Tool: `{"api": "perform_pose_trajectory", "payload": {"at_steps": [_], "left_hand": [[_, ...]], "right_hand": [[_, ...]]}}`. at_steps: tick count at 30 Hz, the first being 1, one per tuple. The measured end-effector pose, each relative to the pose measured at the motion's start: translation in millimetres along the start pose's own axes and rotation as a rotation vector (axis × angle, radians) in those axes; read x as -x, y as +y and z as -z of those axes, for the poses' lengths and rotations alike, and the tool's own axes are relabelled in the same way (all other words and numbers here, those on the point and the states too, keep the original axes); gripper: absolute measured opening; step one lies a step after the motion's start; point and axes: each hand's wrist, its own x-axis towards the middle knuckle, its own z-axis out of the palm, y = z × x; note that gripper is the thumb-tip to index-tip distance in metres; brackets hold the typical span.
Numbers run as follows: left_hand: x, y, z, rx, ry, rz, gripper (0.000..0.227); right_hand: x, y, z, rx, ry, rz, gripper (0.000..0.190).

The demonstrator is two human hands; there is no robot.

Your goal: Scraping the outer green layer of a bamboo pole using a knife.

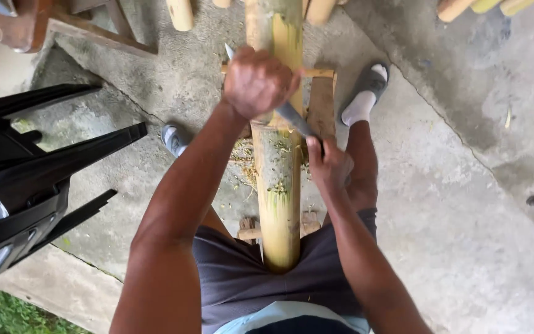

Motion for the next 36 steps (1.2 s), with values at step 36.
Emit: {"api": "perform_pose_trajectory", "payload": {"at_steps": [36], "left_hand": [[34.3, 6.9, 12.4, -0.066, 0.125, 0.198, 0.055]], "right_hand": [[-40.0, 0.3, 10.0, 0.074, -0.004, 0.256, 0.053]]}}
